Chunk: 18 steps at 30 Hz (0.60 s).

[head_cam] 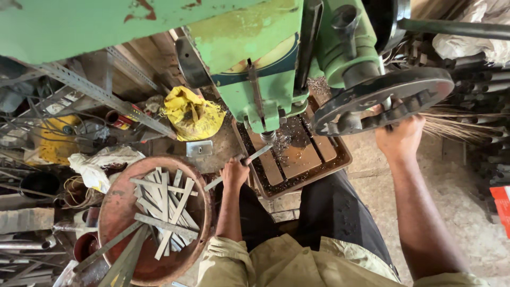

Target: The person operates a drill press to drill holes into metal strips. They pick up a strip, position it under the drill bit, and lower the drill to create a hole. The process is repeated for multiple strips.

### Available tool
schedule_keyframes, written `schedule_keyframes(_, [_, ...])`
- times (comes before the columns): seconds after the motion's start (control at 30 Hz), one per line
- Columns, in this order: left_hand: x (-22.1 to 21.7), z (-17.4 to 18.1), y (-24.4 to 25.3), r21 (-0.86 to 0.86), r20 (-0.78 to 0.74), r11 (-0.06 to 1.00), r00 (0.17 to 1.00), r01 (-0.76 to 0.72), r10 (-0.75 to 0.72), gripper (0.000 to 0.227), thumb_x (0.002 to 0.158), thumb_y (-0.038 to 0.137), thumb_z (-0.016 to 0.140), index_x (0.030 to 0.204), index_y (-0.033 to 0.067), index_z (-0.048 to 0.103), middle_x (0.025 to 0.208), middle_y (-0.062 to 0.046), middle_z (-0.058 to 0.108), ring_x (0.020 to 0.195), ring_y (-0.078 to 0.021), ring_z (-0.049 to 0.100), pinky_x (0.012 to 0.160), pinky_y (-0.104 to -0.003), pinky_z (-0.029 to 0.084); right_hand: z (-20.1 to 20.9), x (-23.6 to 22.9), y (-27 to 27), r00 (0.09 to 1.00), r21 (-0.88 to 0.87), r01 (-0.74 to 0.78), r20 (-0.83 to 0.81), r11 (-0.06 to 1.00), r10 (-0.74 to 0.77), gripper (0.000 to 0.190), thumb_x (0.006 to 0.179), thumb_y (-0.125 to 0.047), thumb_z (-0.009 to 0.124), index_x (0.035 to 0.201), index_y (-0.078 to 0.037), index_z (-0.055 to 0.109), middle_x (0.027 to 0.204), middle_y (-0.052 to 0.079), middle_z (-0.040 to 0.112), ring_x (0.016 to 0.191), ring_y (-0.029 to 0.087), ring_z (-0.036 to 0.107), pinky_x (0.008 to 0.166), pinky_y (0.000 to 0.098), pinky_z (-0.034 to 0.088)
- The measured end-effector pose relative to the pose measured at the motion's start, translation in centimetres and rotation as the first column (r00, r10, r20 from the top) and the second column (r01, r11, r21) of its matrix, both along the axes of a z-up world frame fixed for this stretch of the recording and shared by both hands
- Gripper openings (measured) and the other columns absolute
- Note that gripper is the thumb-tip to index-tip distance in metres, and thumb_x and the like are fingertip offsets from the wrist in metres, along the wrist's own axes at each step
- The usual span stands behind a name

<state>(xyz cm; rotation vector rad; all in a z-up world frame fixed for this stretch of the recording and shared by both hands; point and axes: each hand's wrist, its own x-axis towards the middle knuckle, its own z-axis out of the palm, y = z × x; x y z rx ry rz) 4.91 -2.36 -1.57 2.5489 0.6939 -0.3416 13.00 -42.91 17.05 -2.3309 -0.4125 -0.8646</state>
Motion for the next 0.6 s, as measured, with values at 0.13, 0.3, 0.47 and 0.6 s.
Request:
schedule_keyframes(0.13, [-0.1,0.3,0.0,-0.03,-0.034,0.999,0.999,-0.028,0.027,0.039,0.095,0.056,0.06,0.117,0.0274,0.074,0.119,-0.008,0.073,0.117,-0.0307,0.066,0.106,-0.055,0.043,-0.3,0.3,0.0,1.0,0.0,-0.005,0.013,1.0,0.005,0.017,0.106,-0.014,0.072,0.104,0.003,0.069,0.099,0.02,0.072,0.093,0.041,0.071,0.088,0.0461,0.056])
schedule_keyframes(0.3, [0.1,-0.8,0.6,-0.063,-0.141,0.998,0.99,-0.006,-0.002,0.044,0.1,0.059,0.05,0.125,0.0276,0.07,0.117,-0.007,0.075,0.111,-0.0273,0.072,0.107,-0.052,0.045,-0.5,0.5,0.0,0.999,0.037,0.004,-0.042,0.999,-0.002,0.014,0.103,-0.011,0.071,0.109,0.002,0.07,0.099,0.019,0.073,0.087,0.038,0.072,0.08,0.0434,0.057])
schedule_keyframes(0.47, [0.1,-3.5,1.1,-0.008,-0.066,1.0,0.998,-0.002,0.002,0.058,0.095,0.064,0.051,0.134,0.0229,0.062,0.127,-0.011,0.067,0.12,-0.03,0.064,0.109,-0.056,0.038,-0.4,0.5,0.2,1.0,0.016,-0.004,0.012,1.0,0.004,0.013,0.104,-0.011,0.072,0.107,0.002,0.069,0.098,0.018,0.073,0.087,0.038,0.072,0.082,0.0432,0.057])
schedule_keyframes(0.6, [0.0,-5.4,1.5,0.073,-0.053,0.997,0.999,-0.001,0.005,0.073,0.097,0.07,0.052,0.129,0.0049,0.062,0.126,-0.016,0.069,0.123,-0.0335,0.062,0.114,-0.055,0.036,0.0,0.4,0.4,1.0,0.045,-0.016,-0.009,0.999,0.017,0.015,0.103,-0.01,0.071,0.112,0.002,0.069,0.1,0.018,0.072,0.088,0.039,0.072,0.079,0.0425,0.057])
